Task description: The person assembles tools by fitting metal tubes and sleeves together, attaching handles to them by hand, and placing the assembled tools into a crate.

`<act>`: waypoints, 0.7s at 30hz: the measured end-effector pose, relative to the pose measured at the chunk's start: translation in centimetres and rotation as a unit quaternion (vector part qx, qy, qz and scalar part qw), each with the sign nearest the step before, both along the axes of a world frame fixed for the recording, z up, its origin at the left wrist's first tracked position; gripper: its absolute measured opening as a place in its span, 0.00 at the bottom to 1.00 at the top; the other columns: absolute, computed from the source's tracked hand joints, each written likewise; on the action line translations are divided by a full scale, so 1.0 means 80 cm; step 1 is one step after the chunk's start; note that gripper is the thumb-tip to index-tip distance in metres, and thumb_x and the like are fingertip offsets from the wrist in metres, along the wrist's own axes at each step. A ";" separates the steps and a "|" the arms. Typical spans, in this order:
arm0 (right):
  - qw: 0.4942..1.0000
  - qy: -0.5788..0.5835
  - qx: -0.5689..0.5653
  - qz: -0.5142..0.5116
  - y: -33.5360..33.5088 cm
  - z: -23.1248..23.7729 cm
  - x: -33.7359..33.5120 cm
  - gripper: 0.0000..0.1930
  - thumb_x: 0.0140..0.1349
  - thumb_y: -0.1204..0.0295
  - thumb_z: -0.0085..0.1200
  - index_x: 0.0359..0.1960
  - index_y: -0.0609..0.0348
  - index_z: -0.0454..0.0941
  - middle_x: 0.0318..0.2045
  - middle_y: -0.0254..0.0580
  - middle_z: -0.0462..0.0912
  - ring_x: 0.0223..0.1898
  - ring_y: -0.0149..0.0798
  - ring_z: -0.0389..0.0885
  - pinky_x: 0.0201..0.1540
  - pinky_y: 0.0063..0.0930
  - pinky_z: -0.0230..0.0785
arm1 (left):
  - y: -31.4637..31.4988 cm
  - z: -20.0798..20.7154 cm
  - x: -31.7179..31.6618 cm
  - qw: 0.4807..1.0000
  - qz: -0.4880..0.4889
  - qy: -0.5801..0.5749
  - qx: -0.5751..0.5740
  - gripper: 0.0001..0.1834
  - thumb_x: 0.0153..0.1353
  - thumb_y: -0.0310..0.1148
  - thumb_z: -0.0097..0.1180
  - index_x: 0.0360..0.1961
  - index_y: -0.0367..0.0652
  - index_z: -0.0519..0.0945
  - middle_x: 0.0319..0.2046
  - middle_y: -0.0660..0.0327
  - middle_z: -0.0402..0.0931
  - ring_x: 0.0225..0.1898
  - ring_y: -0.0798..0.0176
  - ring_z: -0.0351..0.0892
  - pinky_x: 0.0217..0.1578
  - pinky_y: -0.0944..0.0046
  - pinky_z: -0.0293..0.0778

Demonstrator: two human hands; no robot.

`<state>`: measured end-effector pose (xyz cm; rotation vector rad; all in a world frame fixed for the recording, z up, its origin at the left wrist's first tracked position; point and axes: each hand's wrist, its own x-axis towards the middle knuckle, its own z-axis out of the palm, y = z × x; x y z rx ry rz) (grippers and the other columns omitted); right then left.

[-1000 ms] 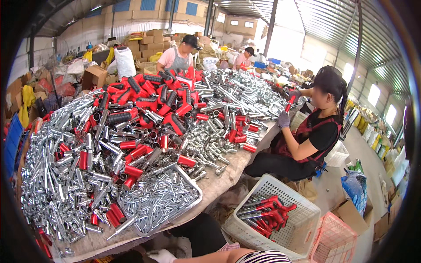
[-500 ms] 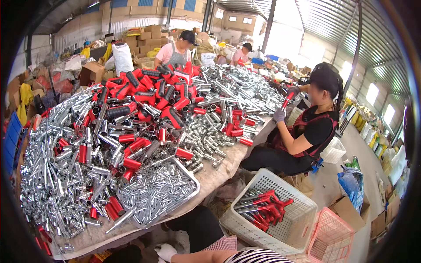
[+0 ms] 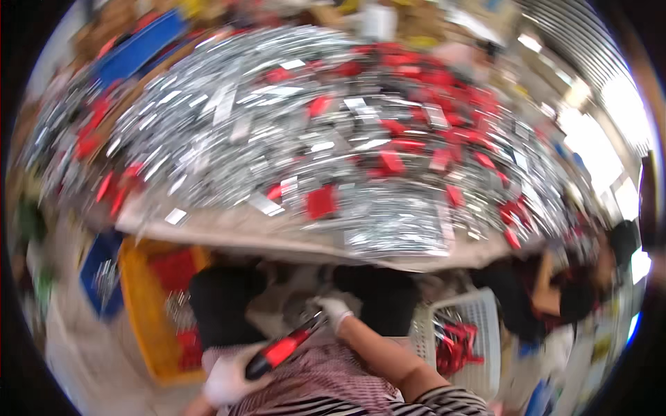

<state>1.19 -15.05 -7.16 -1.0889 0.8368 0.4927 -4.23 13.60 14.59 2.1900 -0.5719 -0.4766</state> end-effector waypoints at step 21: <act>0.735 -0.448 -0.153 0.486 0.210 0.184 0.054 0.21 0.51 0.77 0.66 0.49 0.64 0.80 0.34 0.42 0.82 0.30 0.35 0.79 0.35 0.27 0.71 | 0.296 -0.007 -0.060 0.745 0.408 0.281 -0.446 0.46 0.45 0.45 0.66 0.62 0.26 0.66 0.37 0.45 0.81 0.21 0.61 0.80 0.15 0.68 0.72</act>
